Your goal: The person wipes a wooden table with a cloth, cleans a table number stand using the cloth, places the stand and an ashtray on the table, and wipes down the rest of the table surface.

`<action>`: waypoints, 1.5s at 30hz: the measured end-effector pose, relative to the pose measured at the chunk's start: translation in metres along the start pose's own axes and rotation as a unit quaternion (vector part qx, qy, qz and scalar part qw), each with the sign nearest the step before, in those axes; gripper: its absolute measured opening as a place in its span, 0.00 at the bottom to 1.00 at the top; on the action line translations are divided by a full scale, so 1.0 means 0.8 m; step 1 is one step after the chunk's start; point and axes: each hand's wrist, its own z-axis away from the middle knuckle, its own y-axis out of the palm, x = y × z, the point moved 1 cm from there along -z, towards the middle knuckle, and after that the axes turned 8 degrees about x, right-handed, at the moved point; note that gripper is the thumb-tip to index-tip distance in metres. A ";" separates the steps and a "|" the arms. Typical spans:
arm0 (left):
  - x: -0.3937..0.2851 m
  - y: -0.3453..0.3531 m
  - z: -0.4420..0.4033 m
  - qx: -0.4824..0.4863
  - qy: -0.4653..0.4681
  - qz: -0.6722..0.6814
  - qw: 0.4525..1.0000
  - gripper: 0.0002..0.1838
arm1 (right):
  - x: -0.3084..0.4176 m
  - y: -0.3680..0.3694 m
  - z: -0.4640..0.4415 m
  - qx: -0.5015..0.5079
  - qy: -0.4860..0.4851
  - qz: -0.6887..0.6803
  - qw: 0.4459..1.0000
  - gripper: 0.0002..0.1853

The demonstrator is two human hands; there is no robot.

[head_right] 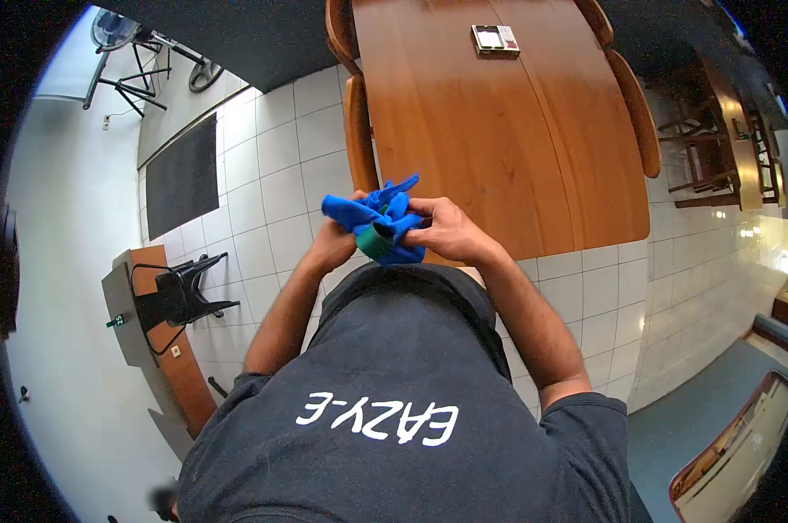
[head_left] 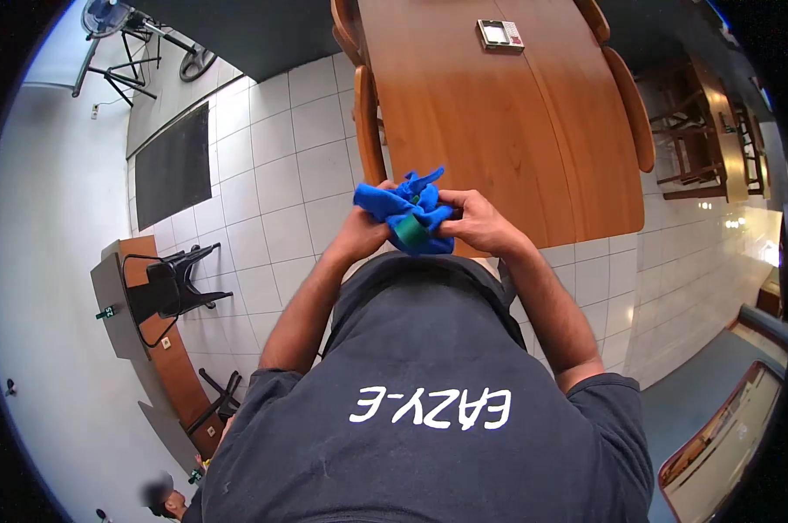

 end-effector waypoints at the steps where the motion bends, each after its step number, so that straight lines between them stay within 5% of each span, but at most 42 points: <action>1: 0.009 -0.009 0.003 0.002 -0.002 0.000 1.000 0.16 | -0.001 0.000 -0.002 0.017 0.010 0.008 1.000 0.14; 4: 0.017 -0.023 0.010 0.026 0.034 -0.086 0.995 0.14 | 0.002 0.005 -0.002 0.030 0.006 -0.011 0.999 0.16; 6: 0.005 -0.016 0.016 0.022 0.146 -0.109 0.983 0.16 | 0.002 0.005 0.002 0.048 0.016 -0.022 0.998 0.17; 10: 0.021 -0.002 0.015 0.088 0.183 0.031 0.979 0.29 | -0.008 0.012 0.009 0.083 0.026 -0.016 0.996 0.17; 12: 0.011 0.002 0.012 0.137 0.172 0.050 0.974 0.33 | -0.012 0.013 0.010 0.076 0.023 -0.026 0.997 0.16; 16: -0.006 0.007 0.008 0.184 0.083 0.128 0.971 0.26 | -0.006 0.008 0.012 0.094 0.025 0.025 0.995 0.17; 18: 0.004 -0.009 0.001 0.209 0.031 -0.013 0.977 0.22 | -0.015 0.005 0.014 0.102 0.061 0.028 0.992 0.19; 23: -0.015 0.009 0.011 0.176 0.043 -0.033 0.983 0.21 | -0.020 0.002 0.024 0.098 0.012 -0.011 0.995 0.19; 25: -0.020 0.016 0.015 0.177 0.062 0.121 0.975 0.21 | -0.012 0.005 0.028 0.090 0.006 -0.008 0.996 0.19; 27: -0.019 0.020 0.013 0.177 0.057 0.117 0.976 0.21 | -0.012 0.005 0.031 0.081 0.001 -0.006 0.997 0.19; 30: -0.002 0.025 0.010 0.110 -0.022 0.071 0.991 0.21 | -0.022 -0.003 0.030 0.103 0.038 0.006 0.994 0.20; 36: -0.029 0.031 0.017 0.177 0.003 0.148 0.973 0.20 | -0.012 -0.005 0.042 0.111 0.028 -0.057 0.992 0.20; 38: -0.031 0.034 0.019 0.160 -0.002 0.144 0.976 0.20 | 0.001 -0.005 0.042 0.111 0.024 0.020 0.993 0.22; 40: -0.030 0.037 0.015 0.098 -0.035 -0.019 0.994 0.21 | -0.003 -0.010 0.036 0.120 0.043 0.038 0.991 0.23; 45: -0.020 0.039 0.019 0.122 0.019 0.153 0.980 0.24 | -0.017 -0.016 0.041 0.149 0.059 0.012 0.987 0.23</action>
